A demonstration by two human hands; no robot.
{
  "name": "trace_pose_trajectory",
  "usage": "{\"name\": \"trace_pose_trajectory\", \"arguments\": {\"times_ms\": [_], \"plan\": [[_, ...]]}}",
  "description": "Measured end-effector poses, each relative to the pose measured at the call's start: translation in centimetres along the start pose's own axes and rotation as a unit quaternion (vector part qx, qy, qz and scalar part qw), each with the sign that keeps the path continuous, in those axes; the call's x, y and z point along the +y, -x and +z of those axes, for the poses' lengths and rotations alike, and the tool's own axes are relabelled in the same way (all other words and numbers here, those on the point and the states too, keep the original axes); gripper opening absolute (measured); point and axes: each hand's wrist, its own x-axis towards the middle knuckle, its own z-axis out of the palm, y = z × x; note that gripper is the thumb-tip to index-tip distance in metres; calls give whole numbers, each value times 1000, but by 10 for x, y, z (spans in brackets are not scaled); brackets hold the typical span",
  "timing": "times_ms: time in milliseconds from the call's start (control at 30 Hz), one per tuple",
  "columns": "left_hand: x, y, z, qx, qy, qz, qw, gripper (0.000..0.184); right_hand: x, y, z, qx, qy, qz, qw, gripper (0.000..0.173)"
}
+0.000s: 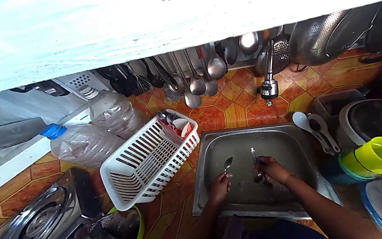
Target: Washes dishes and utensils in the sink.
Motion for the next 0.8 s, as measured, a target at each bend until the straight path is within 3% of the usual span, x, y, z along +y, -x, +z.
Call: {"name": "trace_pose_trajectory", "arguments": {"times_ms": [67, 133, 233, 267, 333, 467, 533, 633, 800], "plan": [[10, 4, 5, -13, 40, -67, 997, 29, -13, 10, 4, 7, -2, -77, 997, 14], [21, 10, 16, -36, 149, -106, 983, 34, -20, 20, 9, 29, 101, -197, 975, 20], [35, 19, 32, -123, 255, -139, 949, 57, -6, 19, 22, 101, 320, -409, 848, 22], [36, 20, 35, -163, 270, -132, 940, 58, 1, 17, 26, 114, 366, -447, 808, 21], [30, 17, 37, -237, 275, -107, 926, 47, 15, 13, 32, 133, 405, -483, 765, 19], [24, 15, 40, -208, 260, -109, 937, 13, 24, 13, 29, 124, 398, -475, 775, 16], [18, 13, 39, -170, 235, -100, 952, 12, 24, 15, 23, 154, 380, -470, 782, 17], [18, 10, 41, -102, 183, -117, 971, 12, 18, 20, 18, 204, 366, -497, 760, 17], [27, 11, 52, -68, 188, -124, 972, 16, 17, 31, 45, 158, 347, -548, 744, 21]]}}
